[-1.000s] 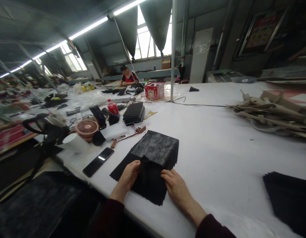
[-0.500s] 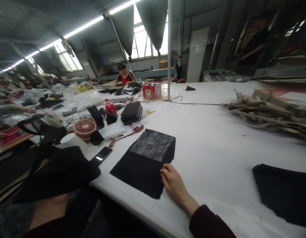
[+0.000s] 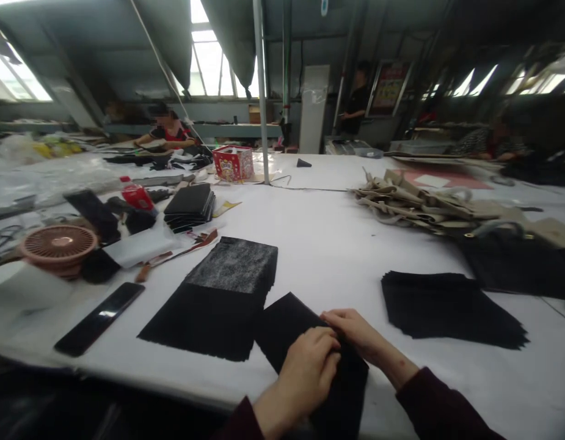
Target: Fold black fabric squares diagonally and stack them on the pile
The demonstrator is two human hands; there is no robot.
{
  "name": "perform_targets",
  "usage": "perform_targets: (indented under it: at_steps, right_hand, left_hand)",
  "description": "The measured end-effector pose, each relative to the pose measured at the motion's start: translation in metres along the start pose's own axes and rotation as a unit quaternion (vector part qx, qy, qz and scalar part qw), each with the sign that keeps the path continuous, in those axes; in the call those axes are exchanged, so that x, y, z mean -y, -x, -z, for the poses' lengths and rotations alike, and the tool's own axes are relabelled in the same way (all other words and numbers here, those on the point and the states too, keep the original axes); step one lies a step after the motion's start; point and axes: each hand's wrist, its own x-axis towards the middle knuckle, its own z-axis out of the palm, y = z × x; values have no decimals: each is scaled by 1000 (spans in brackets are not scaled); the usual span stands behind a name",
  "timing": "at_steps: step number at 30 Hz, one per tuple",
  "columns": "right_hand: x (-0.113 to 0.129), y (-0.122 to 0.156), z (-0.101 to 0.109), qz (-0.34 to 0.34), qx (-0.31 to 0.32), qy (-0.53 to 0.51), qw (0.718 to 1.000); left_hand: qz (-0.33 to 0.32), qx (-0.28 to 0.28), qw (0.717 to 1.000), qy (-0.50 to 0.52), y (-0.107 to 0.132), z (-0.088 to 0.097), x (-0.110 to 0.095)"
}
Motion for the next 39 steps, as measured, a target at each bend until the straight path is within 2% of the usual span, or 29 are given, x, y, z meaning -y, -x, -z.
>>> perform_targets:
  at_steps: [3, 6, 11, 13, 17, 21, 26, 31, 35, 39]
  right_hand:
    - [-6, 1, 12, -21, 22, 50, 998]
    - [-7, -8, 6, 35, -39, 181, 982]
    - [-5, -24, -19, 93, -131, 285, 945]
    - [-9, -26, -28, 106, -167, 316, 928]
    - [-22, -21, -43, 127, -216, 367, 896]
    - [-36, -19, -48, 203, -261, 428, 841]
    - [-52, -21, -46, 291, -267, 474, 787]
    - [-56, -19, -46, 339, -250, 527, 738]
    - [-52, -16, -47, 344, -241, 555, 718]
    - [-51, -16, -48, 344, -236, 565, 711]
  left_hand:
    - [12, 17, 986, -164, -9, 14, 25]
    - [44, 32, 968, -243, -12, 21, 46]
    - [30, 38, 970, -238, -9, 0, 44]
    - [23, 28, 969, -246, -10, 0, 42]
    - [3, 32, 959, -282, -19, 18, 50]
    - [-23, 60, 954, -294, -23, 33, 64]
    - [-59, 26, 954, -293, -17, 28, 74]
    - [-53, 1, 955, -292, -13, 23, 81]
    - [-47, 4, 950, -308, -13, 21, 83]
    - [-34, 10, 945, -324, -15, 20, 85]
